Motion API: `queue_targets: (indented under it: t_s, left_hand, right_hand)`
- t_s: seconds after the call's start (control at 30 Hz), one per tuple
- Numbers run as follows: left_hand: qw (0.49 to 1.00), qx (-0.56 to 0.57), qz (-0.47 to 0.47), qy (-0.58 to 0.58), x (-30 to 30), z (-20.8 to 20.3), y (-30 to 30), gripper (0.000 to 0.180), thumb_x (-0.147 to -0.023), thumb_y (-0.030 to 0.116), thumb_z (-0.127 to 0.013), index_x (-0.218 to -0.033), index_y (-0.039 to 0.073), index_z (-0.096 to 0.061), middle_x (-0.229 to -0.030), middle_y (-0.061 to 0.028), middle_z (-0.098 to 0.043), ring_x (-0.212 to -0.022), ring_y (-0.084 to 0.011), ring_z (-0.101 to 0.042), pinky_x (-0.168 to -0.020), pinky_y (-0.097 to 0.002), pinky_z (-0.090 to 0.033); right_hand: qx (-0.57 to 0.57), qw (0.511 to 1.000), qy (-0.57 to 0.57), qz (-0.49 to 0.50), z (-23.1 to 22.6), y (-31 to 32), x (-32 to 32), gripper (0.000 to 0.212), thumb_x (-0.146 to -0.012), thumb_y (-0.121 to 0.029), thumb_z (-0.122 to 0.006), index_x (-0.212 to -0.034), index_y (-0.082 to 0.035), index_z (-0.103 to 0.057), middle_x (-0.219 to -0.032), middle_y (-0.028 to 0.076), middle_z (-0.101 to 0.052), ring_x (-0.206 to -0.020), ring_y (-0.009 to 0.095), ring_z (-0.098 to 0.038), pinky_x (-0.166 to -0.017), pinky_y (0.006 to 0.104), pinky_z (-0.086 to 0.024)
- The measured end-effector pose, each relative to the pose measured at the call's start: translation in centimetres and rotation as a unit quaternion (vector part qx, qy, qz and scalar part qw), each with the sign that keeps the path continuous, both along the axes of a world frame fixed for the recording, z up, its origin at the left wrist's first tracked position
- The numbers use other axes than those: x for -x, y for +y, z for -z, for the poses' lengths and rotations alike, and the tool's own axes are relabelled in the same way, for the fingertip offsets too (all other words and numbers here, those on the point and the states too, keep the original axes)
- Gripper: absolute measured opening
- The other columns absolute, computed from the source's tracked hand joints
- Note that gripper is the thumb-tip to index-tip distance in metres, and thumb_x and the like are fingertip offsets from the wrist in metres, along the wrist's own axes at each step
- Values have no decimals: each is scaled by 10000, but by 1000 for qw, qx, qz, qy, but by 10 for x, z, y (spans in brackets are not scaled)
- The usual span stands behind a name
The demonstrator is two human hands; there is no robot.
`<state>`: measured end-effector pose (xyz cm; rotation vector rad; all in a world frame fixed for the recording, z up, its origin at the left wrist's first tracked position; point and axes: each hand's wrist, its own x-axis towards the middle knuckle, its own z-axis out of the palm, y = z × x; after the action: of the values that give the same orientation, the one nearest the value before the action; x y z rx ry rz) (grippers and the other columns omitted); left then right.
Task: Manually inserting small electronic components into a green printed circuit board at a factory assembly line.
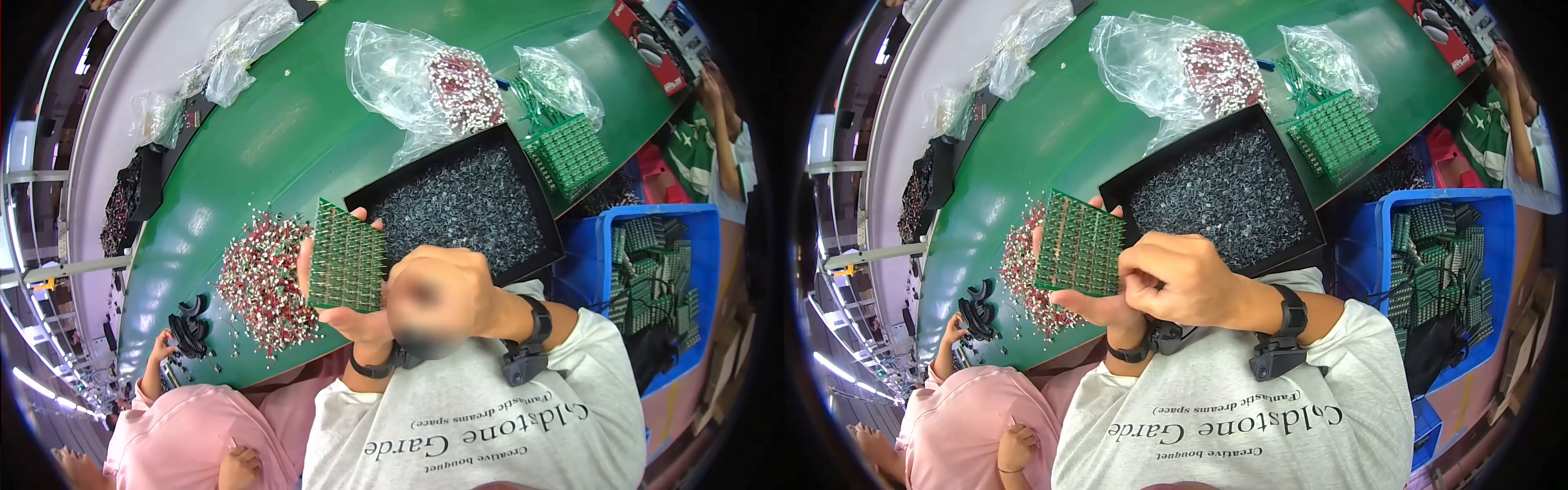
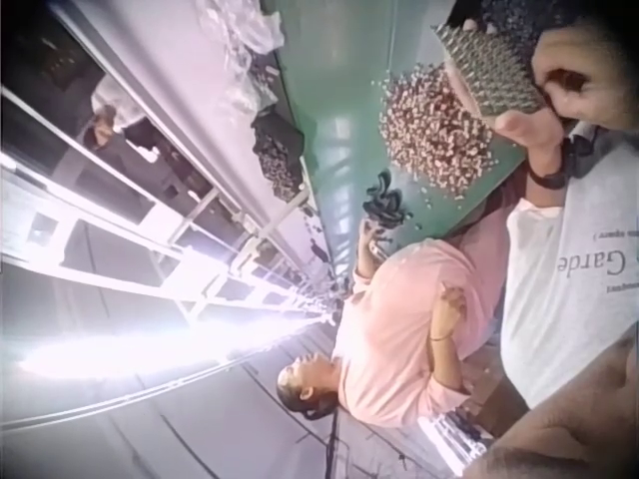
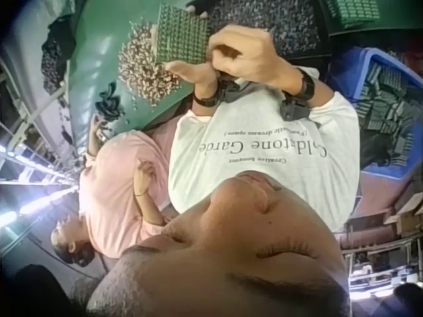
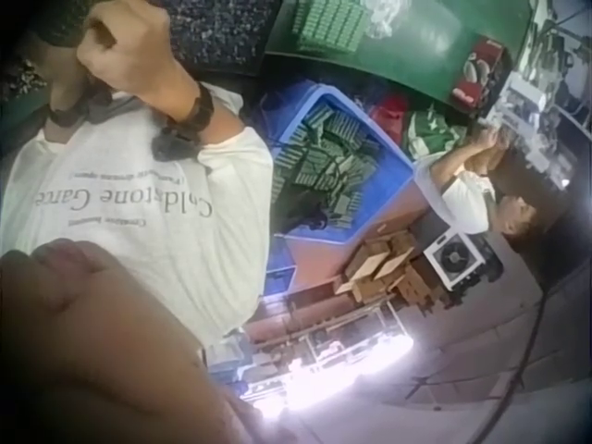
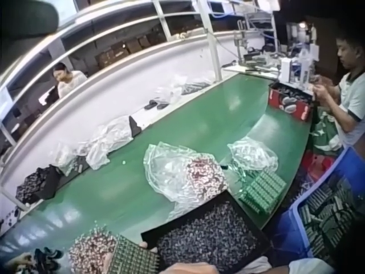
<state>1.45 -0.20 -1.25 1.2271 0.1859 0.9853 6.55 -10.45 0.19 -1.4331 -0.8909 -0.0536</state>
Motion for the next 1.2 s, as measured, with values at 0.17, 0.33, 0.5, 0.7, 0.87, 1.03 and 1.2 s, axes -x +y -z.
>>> queue_targets:
  t_s: [0.17, 0.33, 0.5, 0.7, 0.87, 1.03, 1.2]
  left_hand:
    - [999, -27, -2, 22, 0, -1, 11, 850, -928, 745, -285, -1502, 120, -231, -1426, -164, -430, -1213, -425, -519, -946, -617, -472]
    - [1000, 2, -15, 11, -2, -3, 3, 860, -921, 720, -371, -1474, 72, -253, -1382, -244, -446, -1205, -444, -525, -957, -588, -490]
    - [1000, 1, -2, 3, -2, 2, -2, 870, -905, 725, -404, -1466, 73, -267, -1391, -229, -443, -1207, -446, -522, -965, -580, -491]
    - [1000, 8, -24, 7, -2, -1, 7, 861, -919, 712, -406, -1467, 63, -267, -1391, -219, -451, -1206, -423, -527, -953, -577, -481]
    - [999, 29, -30, 12, -3, -1, 3, 870, -920, 717, -391, -1466, 52, -262, -1387, -223, -447, -1211, -427, -521, -955, -579, -482]
    - [999, -12, -31, 21, -4, -2, -1, 862, -921, 712, -393, -1466, 57, -263, -1398, -219, -436, -1222, -431, -513, -963, -582, -481]
    - [998, 47, -29, -3, 0, 0, 16, 812, -928, 715, -367, -1504, 155, -246, -1430, -157, -445, -1219, -441, -518, -956, -606, -474]
  right_hand:
    - [40, 998, 16, 45, 2, -11, -14, 149, -691, 69, -718, -805, -18, -677, -718, 79, -661, -582, 159, -653, -515, 252, -510]
    - [27, 999, -24, 7, -8, -7, -10, 135, -704, 39, -749, -813, -19, -694, -734, 71, -666, -587, 172, -652, -505, 268, -508]
    - [25, 999, -17, -31, -4, 2, -2, 125, -701, 34, -743, -791, -21, -674, -720, 59, -644, -581, 166, -640, -504, 272, -511]
    - [33, 999, -5, 37, -2, -11, -11, 118, -707, 22, -741, -776, -22, -656, -693, 60, -623, -539, 137, -603, -476, 252, -471]
    - [3, 999, -22, -49, -5, -7, -7, 212, -706, 20, -747, -908, -23, -702, -792, 88, -675, -605, 194, -645, -519, 287, -514]
    - [-5, 999, -7, -45, 3, 1, 6, 185, -700, 36, -732, -869, -31, -697, -797, 95, -684, -647, 196, -669, -552, 290, -541]
    - [3, 999, 28, 20, -6, -13, -6, 122, -699, 66, -671, -797, -8, -667, -730, 83, -659, -629, 170, -654, -544, 264, -507]
